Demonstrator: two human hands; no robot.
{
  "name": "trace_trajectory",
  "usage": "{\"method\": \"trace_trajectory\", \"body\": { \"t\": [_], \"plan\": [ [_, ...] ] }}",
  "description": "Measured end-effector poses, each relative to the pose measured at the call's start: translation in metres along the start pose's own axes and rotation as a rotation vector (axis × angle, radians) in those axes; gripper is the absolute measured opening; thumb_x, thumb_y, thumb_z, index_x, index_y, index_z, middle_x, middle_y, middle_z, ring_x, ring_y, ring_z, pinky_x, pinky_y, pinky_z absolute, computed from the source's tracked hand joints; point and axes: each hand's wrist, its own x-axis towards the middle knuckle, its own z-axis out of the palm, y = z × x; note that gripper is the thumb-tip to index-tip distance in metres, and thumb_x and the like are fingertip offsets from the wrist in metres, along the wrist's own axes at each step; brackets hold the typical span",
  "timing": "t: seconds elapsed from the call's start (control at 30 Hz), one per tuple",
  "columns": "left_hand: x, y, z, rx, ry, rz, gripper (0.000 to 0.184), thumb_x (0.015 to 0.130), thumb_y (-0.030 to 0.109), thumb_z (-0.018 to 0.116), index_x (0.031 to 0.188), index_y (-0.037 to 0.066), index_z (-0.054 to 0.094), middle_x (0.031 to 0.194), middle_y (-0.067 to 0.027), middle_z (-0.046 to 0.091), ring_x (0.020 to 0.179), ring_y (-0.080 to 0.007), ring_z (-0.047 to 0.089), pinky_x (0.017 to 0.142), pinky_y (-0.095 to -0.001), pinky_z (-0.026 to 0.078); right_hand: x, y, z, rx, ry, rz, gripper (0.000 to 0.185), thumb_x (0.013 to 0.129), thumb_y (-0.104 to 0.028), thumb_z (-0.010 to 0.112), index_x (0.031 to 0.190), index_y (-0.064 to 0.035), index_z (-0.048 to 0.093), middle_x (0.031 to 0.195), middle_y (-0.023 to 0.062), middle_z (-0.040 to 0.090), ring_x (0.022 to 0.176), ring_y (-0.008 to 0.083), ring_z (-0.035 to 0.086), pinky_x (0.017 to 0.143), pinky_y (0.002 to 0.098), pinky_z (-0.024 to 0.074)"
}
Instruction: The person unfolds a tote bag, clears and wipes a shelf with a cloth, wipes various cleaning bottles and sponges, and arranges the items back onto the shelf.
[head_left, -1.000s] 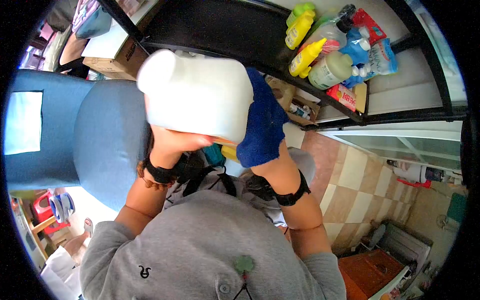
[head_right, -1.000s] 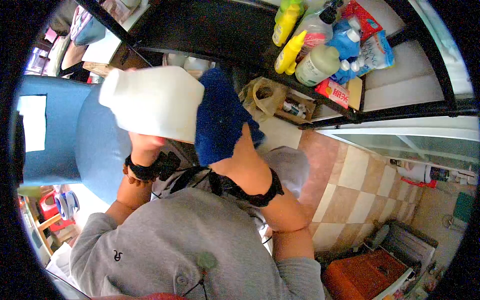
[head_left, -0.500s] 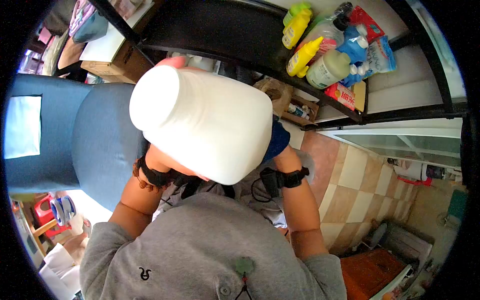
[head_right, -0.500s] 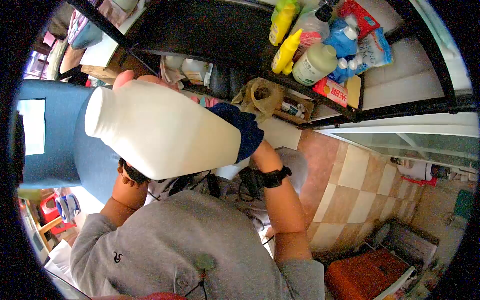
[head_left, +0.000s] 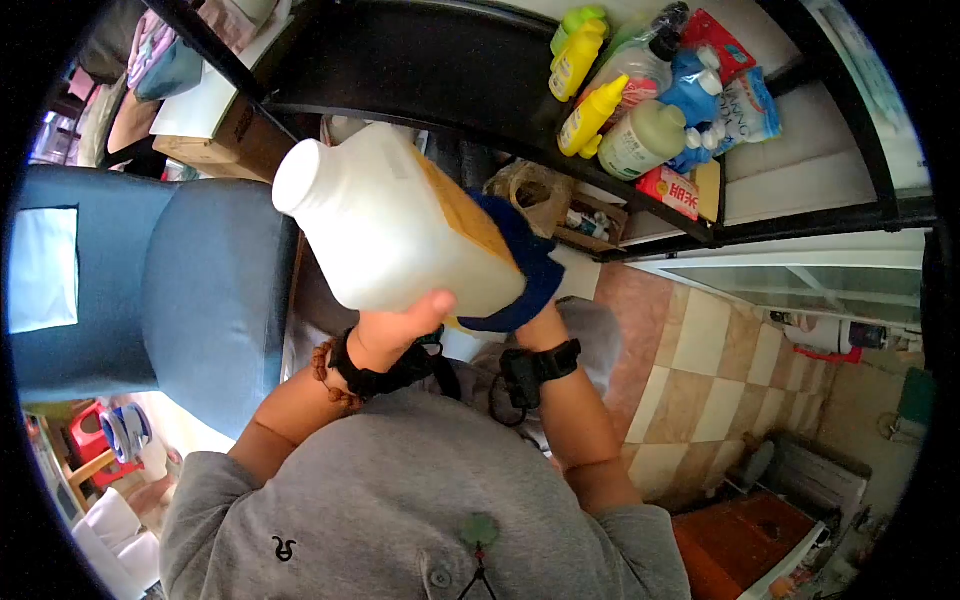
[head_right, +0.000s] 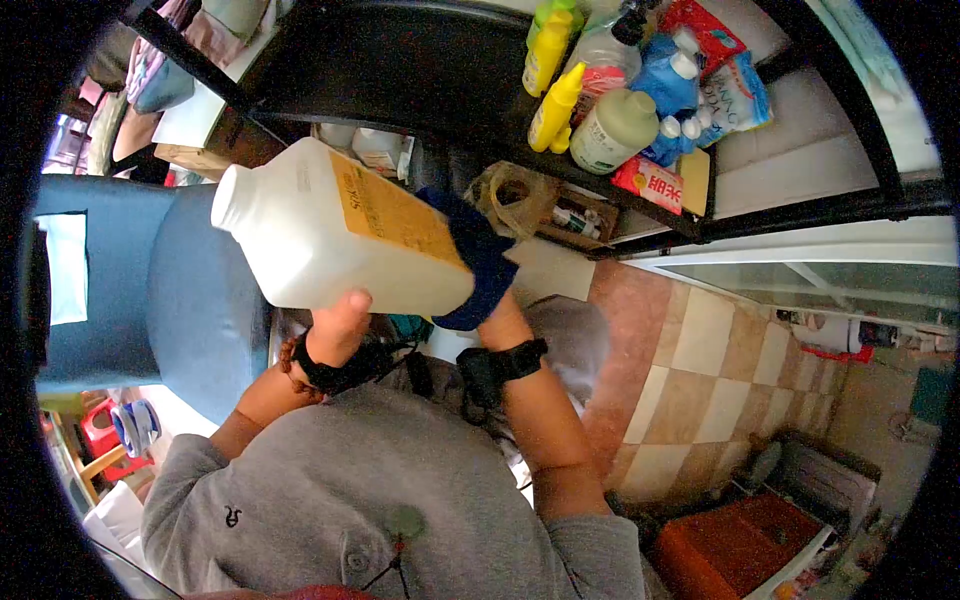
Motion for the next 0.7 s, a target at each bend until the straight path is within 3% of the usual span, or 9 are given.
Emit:
{"method": "trace_trajectory", "body": {
  "t": [0.03,0.13,0.3,0.4,0.47,0.53,0.57,0.67,0.7],
  "plan": [
    [0.002,-0.005,-0.007,0.001,0.015,-0.032,0.097,0.072,0.04,0.084,0.143,0.0,0.031,0.14,-0.0157,0.042,0.125,-0.027,0.045,0.102,-0.0419,0.04,0.003,0.002,0.002,-0.005,0.002,-0.005,0.056,0.092,-0.021,0.052,0.141,-0.0005,0.036,0.144,0.02,0.038,0.134,0.0338,0.035,0.112,0.0412,0.026],
    [0.009,0.0,-0.019,-0.057,-0.041,-0.089,0.106,0.071,0.035,0.082,0.148,0.0,0.018,0.139,-0.0175,0.04,0.121,-0.0282,0.048,0.099,-0.0427,0.042,0.011,0.003,0.013,-0.047,0.025,-0.071,0.056,0.093,-0.022,0.052,0.142,-0.0006,0.034,0.145,0.0195,0.037,0.135,0.0331,0.034,0.113,0.0406,0.025],
    [0.033,-0.013,-0.013,0.064,-0.083,0.33,0.126,0.059,0.035,0.084,0.15,0.001,0.003,0.141,-0.0185,0.034,0.128,-0.03,0.041,0.106,-0.0445,0.034,0.025,-0.001,0.013,-0.061,0.015,-0.178,0.057,0.094,-0.023,0.051,0.144,-0.0008,0.032,0.147,0.0186,0.035,0.137,0.032,0.032,0.114,0.0397,0.0233],
    [0.029,-0.013,-0.012,0.071,-0.081,0.462,0.125,0.059,0.036,0.084,0.149,0.002,0.006,0.141,-0.0175,0.035,0.129,-0.0296,0.04,0.107,-0.0444,0.033,0.021,-0.007,0.006,-0.026,-0.026,-0.264,0.058,0.095,-0.024,0.051,0.145,-0.0009,0.031,0.149,0.0181,0.033,0.138,0.0314,0.03,0.115,0.0392,0.0223],
    [0.012,-0.008,-0.019,0.024,-0.134,0.36,0.121,0.06,0.037,0.084,0.148,0.002,0.01,0.14,-0.0169,0.037,0.129,-0.0292,0.041,0.107,-0.0443,0.034,0.02,-0.006,0.006,0.008,-0.042,-0.287,0.058,0.096,-0.024,0.05,0.146,-0.001,0.03,0.15,0.0178,0.033,0.139,0.0309,0.03,0.115,0.0389,0.0217],
    [-0.008,-0.001,-0.032,-0.083,-0.194,0.186,0.116,0.061,0.038,0.083,0.147,0.002,0.014,0.139,-0.0163,0.038,0.128,-0.0287,0.042,0.106,-0.0441,0.035,0.014,0.001,0.01,0.11,-0.063,-0.044,0.053,0.097,-0.025,0.046,0.144,-0.0032,0.036,0.149,0.0185,0.035,0.141,0.0328,0.029,0.116,0.0392,0.0207],
    [-0.015,0.002,-0.037,-0.157,-0.21,0.133,0.114,0.062,0.039,0.083,0.147,0.003,0.016,0.139,-0.0159,0.039,0.128,-0.0285,0.042,0.106,-0.044,0.035,0.006,0.001,0.007,0.206,-0.145,0.269,0.046,0.101,-0.025,0.042,0.141,-0.003,0.041,0.146,0.018,0.041,0.138,0.0299,0.034,0.115,0.0379,0.0244],
    [-0.018,0.01,-0.049,-0.377,-0.203,0.088,0.107,0.064,0.04,0.082,0.145,0.003,0.022,0.138,-0.015,0.042,0.127,-0.0278,0.043,0.106,-0.0437,0.036,-0.004,0.036,0.019,-0.015,-0.225,0.335,0.042,0.102,-0.025,0.04,0.137,-0.0038,0.046,0.142,0.0151,0.046,0.133,0.0274,0.041,0.112,0.0374,0.0284],
    [-0.014,0.012,-0.051,-0.445,-0.194,0.102,0.105,0.065,0.041,0.082,0.145,0.003,0.024,0.137,-0.0146,0.042,0.127,-0.0276,0.044,0.106,-0.0436,0.037,-0.001,0.033,0.021,0.339,-0.18,0.49,0.041,0.101,-0.024,0.043,0.136,-0.0035,0.047,0.138,0.0135,0.05,0.126,0.0262,0.047,0.107,0.0367,0.0347]
  ]
}}
